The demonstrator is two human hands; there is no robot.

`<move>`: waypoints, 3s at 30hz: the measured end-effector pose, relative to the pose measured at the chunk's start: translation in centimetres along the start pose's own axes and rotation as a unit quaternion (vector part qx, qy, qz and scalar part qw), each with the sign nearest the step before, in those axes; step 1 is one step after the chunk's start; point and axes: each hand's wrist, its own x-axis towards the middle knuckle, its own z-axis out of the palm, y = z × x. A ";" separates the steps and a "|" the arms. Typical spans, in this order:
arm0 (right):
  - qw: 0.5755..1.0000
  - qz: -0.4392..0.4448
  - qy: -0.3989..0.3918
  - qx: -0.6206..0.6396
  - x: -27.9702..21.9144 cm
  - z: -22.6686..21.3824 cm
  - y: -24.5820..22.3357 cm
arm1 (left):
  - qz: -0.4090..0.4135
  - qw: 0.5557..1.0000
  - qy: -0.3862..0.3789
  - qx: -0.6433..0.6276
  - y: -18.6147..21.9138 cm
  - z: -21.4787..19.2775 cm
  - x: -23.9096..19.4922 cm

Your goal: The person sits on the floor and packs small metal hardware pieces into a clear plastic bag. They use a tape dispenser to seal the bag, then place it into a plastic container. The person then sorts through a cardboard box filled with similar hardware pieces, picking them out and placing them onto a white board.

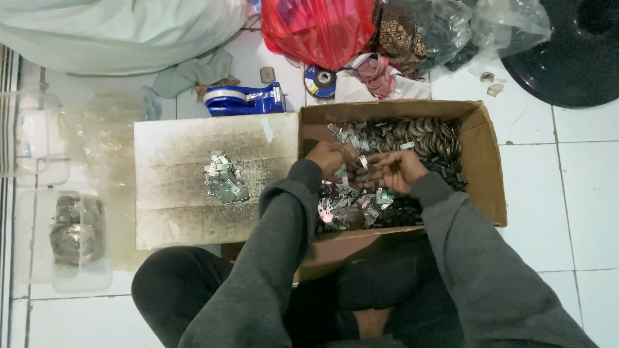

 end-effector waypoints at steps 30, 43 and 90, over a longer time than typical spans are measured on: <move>0.639 -0.165 0.069 -0.748 6.6 0.8 6.2 | -0.001 0.981 -0.078 -0.176 0.0 -1.5 1.9; 0.897 -0.120 0.042 -0.422 3.5 -1.2 3.8 | -0.060 0.965 -0.144 -0.212 -2.1 -2.5 4.0; 0.948 -0.154 0.018 -0.279 -2.9 5.1 2.4 | 0.067 0.976 -0.099 0.185 -4.4 0.8 -0.4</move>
